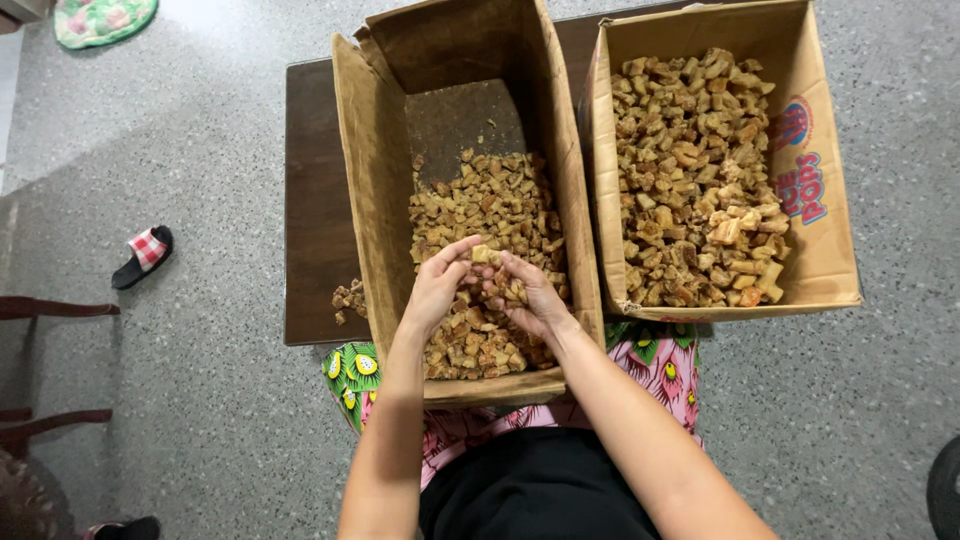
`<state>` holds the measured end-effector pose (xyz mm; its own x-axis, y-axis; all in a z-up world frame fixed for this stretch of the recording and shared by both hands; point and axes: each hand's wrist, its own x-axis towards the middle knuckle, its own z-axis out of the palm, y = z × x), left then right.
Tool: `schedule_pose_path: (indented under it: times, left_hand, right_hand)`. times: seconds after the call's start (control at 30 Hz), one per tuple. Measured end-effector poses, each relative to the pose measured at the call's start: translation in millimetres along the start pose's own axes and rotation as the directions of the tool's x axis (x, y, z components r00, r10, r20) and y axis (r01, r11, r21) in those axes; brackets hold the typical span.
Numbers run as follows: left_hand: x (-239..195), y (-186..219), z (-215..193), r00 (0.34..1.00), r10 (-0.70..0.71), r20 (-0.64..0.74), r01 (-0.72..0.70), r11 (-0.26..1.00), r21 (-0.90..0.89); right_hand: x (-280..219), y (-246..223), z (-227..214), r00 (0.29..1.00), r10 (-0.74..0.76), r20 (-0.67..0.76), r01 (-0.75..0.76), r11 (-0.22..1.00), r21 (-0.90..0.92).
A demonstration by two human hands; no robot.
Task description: The person sorts brown food pieces by hand between two cardboard boxes positioned on the floor.
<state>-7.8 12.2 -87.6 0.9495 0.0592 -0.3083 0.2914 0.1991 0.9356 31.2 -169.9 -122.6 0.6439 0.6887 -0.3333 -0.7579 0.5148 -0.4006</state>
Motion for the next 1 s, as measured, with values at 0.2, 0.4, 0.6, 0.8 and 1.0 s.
schedule_pose_path:
  times: [0.2, 0.4, 0.6, 0.8, 1.0]
  left_hand:
    - [-1, -7, 7, 0.998, -0.044, -0.046, 0.041, 0.997, -0.070]
    - [-3, -6, 23, 0.967, 0.010, -0.253, 0.049, 0.973, 0.226]
    - [-1, -14, 32, 0.894, 0.152, -0.421, 0.060, 0.891, 0.449]
    - [0, -16, 7, 0.989, -0.090, -0.113, 0.034, 0.906, -0.423]
    - [-5, -9, 3, 0.987, -0.161, -0.016, 0.143, 0.910, -0.390]
  right_hand:
    - [4, 4, -6, 0.997, -0.050, -0.055, 0.047, 0.998, -0.051]
    - [11, 11, -19, 0.994, -0.100, -0.047, 0.092, 0.985, -0.143]
    - [19, 20, -27, 0.958, -0.269, -0.102, 0.200, 0.877, -0.437]
    - [0, -2, 2, 0.987, -0.125, -0.104, 0.105, 0.978, -0.182]
    - [-1, 0, 4, 0.998, -0.071, 0.003, 0.070, 0.983, -0.170]
